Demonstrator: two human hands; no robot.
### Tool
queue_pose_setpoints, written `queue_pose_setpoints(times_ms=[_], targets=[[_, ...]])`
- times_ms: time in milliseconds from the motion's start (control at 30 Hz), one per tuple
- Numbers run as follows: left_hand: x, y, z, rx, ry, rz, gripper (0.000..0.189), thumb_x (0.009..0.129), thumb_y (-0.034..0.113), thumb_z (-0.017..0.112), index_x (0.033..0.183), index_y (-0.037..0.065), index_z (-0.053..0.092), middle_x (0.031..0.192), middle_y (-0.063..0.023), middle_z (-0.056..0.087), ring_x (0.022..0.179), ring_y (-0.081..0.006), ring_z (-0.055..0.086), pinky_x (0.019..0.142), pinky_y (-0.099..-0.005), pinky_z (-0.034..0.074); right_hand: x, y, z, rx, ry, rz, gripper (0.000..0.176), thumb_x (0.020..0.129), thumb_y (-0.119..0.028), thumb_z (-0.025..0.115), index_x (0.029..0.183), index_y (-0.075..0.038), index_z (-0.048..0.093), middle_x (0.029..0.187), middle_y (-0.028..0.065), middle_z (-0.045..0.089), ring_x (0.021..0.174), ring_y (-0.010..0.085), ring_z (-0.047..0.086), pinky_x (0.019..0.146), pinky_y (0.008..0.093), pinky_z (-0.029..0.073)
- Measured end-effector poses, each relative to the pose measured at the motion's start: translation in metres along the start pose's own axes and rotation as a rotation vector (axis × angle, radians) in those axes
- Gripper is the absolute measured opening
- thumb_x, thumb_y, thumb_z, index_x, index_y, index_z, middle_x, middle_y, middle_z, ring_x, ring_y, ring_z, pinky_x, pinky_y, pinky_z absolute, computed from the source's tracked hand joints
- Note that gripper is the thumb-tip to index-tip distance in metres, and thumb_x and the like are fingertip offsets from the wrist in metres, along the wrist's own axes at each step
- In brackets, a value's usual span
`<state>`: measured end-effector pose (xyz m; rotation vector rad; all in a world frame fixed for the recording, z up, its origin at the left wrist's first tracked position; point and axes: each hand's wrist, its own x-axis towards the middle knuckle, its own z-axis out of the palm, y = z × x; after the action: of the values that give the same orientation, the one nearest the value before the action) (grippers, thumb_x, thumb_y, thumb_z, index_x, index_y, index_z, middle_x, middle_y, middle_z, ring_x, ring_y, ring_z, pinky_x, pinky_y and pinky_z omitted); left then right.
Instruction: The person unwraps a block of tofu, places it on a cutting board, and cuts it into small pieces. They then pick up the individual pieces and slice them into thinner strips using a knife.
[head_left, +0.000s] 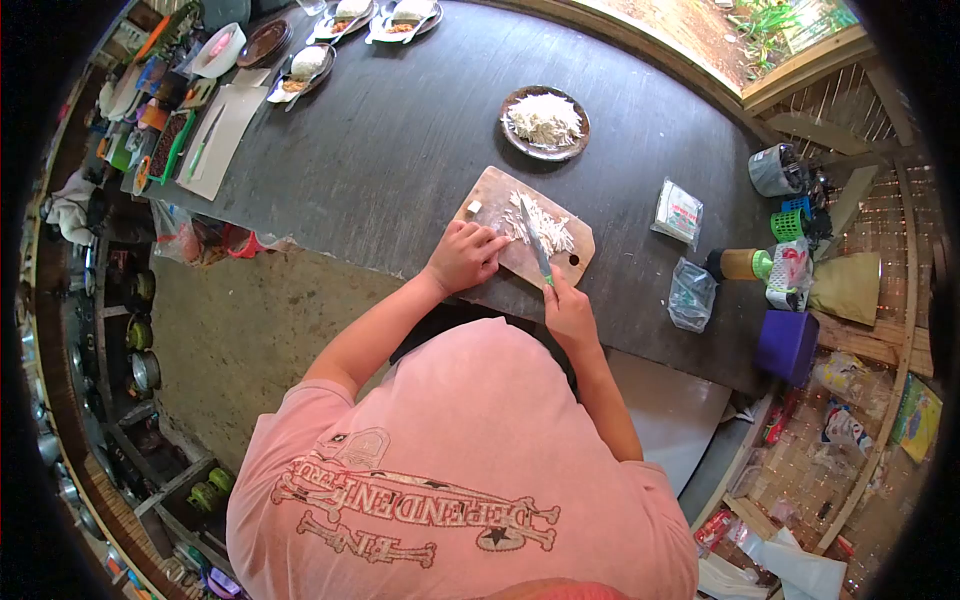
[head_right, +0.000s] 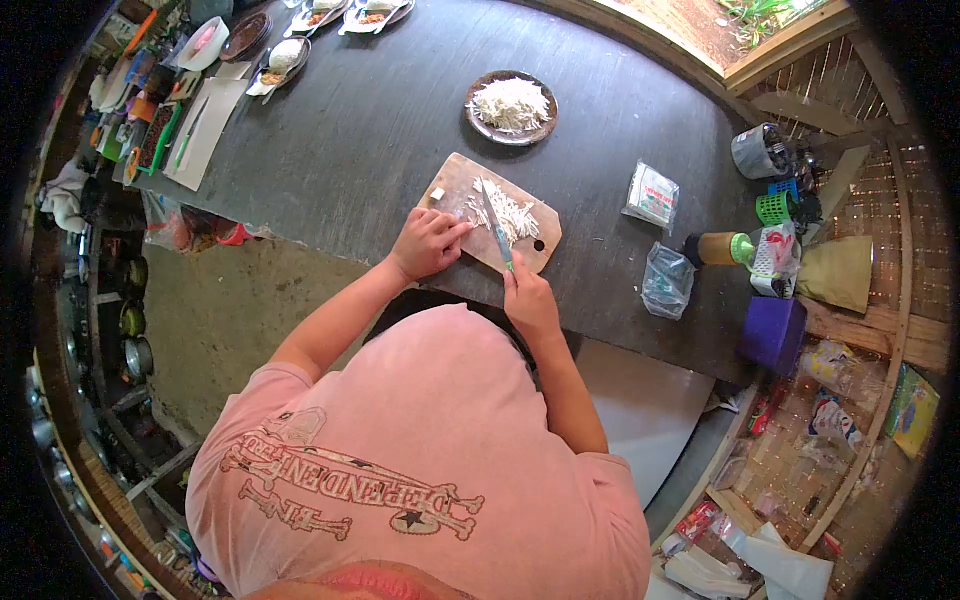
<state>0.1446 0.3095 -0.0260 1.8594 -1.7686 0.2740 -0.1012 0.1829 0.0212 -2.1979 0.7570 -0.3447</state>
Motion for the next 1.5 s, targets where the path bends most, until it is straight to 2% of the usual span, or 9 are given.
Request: queue_pose_setpoints(times_ms=[67, 233, 867, 1067, 1333, 1467, 1500], targets=[[0.0, -0.001, 0.001, -0.005, 0.004, -0.006, 0.031, 0.092, 0.023, 0.076, 0.123, 0.021, 0.078, 0.105, 0.0031, 0.066, 0.1, -0.0176, 0.066, 0.094, -0.0406, 0.046, -0.004, -0.01, -0.002, -0.011, 0.035, -0.012, 0.044, 0.107, -0.015, 0.065, 0.149, -0.003, 0.062, 0.099, 0.0297, 0.075, 0.094, 0.0522, 0.073, 0.08, 0.0587, 0.056], [0.0, -0.002, 0.0, -0.034, 0.019, -0.014, 0.029, 0.092, 0.024, 0.076, 0.121, 0.02, 0.077, 0.105, 0.0028, 0.066, 0.1, -0.0175, 0.066, 0.093, -0.0418, 0.046, -0.019, -0.015, 0.003, -0.175, -0.049, -0.019, 0.043, 0.106, -0.014, 0.066, 0.148, -0.004, 0.063, 0.092, 0.0266, 0.074, 0.085, 0.049, 0.072, 0.076, 0.0584, 0.057], [-0.001, -0.007, -0.001, -0.096, 0.005, -0.049, 0.032, 0.089, 0.026, 0.078, 0.12, 0.02, 0.076, 0.106, 0.0018, 0.068, 0.101, -0.0189, 0.066, 0.092, -0.0427, 0.045, -0.035, -0.037, 0.014, -0.305, -0.057, 0.072, 0.042, 0.106, -0.015, 0.067, 0.146, -0.002, 0.063, 0.09, 0.0255, 0.074, 0.085, 0.0484, 0.073, 0.075, 0.0588, 0.057], [-0.002, -0.009, 0.0, -0.094, -0.005, -0.044, 0.03, 0.09, 0.027, 0.078, 0.119, 0.02, 0.075, 0.107, 0.0017, 0.068, 0.101, -0.0189, 0.065, 0.091, -0.0426, 0.045, -0.037, -0.039, 0.019, -0.318, -0.031, 0.105, 0.041, 0.107, -0.017, 0.067, 0.146, -0.005, 0.063, 0.092, 0.0247, 0.075, 0.086, 0.047, 0.074, 0.075, 0.0581, 0.058], [-0.001, -0.01, -0.001, -0.092, -0.009, -0.042, 0.027, 0.09, 0.027, 0.078, 0.115, 0.02, 0.075, 0.107, 0.0021, 0.067, 0.101, -0.0184, 0.065, 0.091, -0.0428, 0.045, -0.034, -0.042, 0.019, -0.539, -0.073, 0.125, 0.04, 0.108, -0.02, 0.066, 0.146, -0.008, 0.063, 0.087, 0.0207, 0.074, 0.084, 0.0435, 0.076, 0.072, 0.0567, 0.059], [-0.004, -0.011, 0.002, -0.116, -0.012, -0.043, 0.027, 0.09, 0.028, 0.078, 0.115, 0.019, 0.075, 0.106, 0.0015, 0.066, 0.101, -0.0183, 0.065, 0.091, -0.0423, 0.044, -0.035, -0.029, 0.04, -0.55, -0.031, 0.212, 0.041, 0.109, -0.019, 0.063, 0.149, -0.009, 0.064, 0.087, 0.022, 0.075, 0.082, 0.0443, 0.075, 0.068, 0.0525, 0.06], [-0.004, -0.011, 0.002, -0.113, -0.018, -0.049, 0.028, 0.09, 0.028, 0.078, 0.116, 0.019, 0.075, 0.106, 0.0012, 0.066, 0.101, -0.0183, 0.065, 0.091, -0.0422, 0.044, -0.037, -0.01, 0.045, -0.309, -0.01, 0.221, 0.042, 0.11, -0.019, 0.063, 0.151, -0.009, 0.065, 0.082, 0.0206, 0.072, 0.078, 0.0402, 0.076, 0.065, 0.0494, 0.059]])
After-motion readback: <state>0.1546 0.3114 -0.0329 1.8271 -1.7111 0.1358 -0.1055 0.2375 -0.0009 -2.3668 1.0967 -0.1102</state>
